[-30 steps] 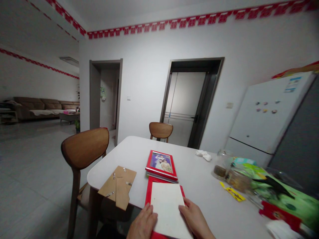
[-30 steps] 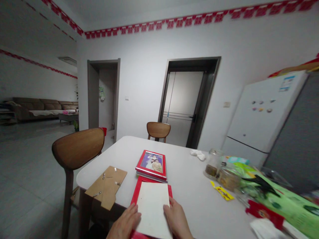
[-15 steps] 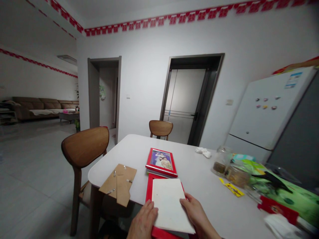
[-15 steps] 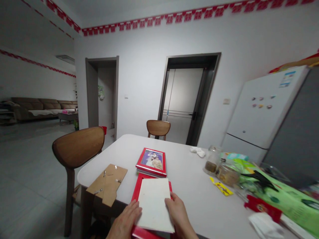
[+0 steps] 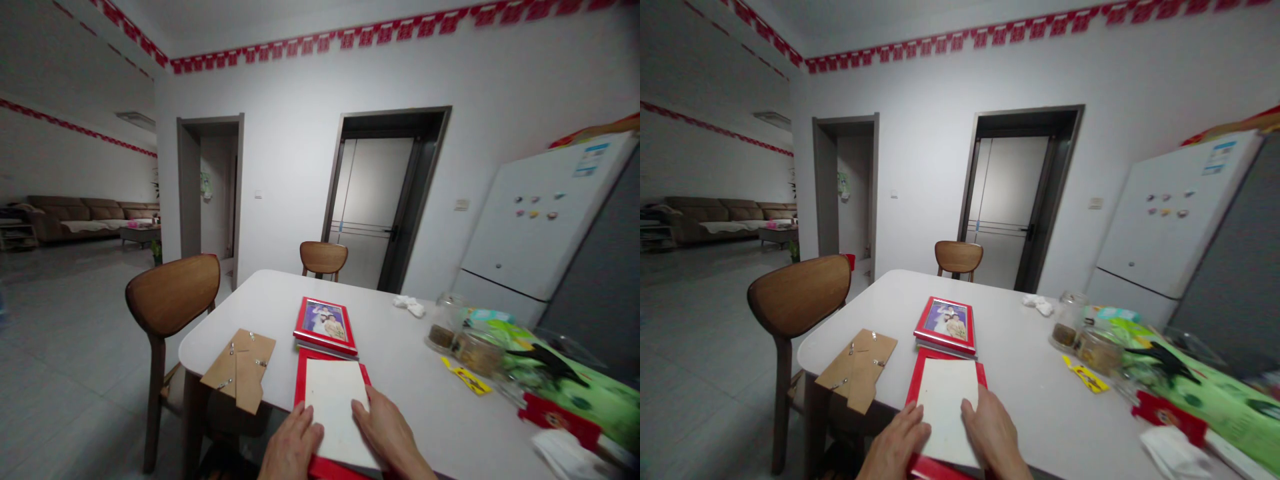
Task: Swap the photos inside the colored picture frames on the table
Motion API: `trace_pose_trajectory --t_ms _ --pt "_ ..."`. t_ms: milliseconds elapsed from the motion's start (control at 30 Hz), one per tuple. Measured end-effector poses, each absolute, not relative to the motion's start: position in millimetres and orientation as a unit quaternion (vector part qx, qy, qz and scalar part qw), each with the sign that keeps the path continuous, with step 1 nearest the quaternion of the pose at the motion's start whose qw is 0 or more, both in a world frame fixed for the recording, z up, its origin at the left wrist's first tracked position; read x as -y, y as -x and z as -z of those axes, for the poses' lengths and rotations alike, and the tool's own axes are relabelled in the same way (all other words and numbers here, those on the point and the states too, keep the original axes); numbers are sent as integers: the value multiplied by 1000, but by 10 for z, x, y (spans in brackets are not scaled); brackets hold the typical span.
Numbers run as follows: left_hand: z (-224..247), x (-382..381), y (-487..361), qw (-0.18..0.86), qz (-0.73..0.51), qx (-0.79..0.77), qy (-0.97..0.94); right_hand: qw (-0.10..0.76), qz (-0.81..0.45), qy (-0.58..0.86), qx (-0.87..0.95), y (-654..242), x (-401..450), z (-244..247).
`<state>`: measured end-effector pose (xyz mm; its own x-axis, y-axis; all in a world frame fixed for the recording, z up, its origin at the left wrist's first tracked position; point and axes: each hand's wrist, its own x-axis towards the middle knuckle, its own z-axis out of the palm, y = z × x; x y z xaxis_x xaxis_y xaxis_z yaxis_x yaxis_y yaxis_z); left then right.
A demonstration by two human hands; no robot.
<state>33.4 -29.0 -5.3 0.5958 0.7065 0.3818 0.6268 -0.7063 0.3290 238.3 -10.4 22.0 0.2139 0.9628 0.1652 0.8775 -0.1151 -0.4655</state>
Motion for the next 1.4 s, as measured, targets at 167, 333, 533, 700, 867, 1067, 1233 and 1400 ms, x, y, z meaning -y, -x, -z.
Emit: trace_pose_trajectory --t_ms 167,333,533,700,867,1067,1233,1400 --pt "15 312 -380 89 -237 -380 -890 134 49 759 636 -2291 183 -193" --pt "31 354 -194 80 -294 -340 -890 125 84 758 635 -2292 157 -139" --pt "-58 107 548 16 -262 -498 -826 139 59 762 629 -2358 89 -89" --pt "72 -310 954 -47 -167 -628 -759 162 39 757 632 -2393 22 -23" --pt "-14 -359 1037 -59 -187 -597 -778 197 45 746 634 -2287 51 -58" --pt "-322 -77 541 -119 -288 -521 -795 404 -154 620 655 -1978 301 -493" --pt "-319 209 -198 -65 -257 -474 -839 364 -252 602 664 -2048 518 -644" --pt "-223 373 -597 7 -208 -463 -862 297 -256 657 644 -2328 570 -395"
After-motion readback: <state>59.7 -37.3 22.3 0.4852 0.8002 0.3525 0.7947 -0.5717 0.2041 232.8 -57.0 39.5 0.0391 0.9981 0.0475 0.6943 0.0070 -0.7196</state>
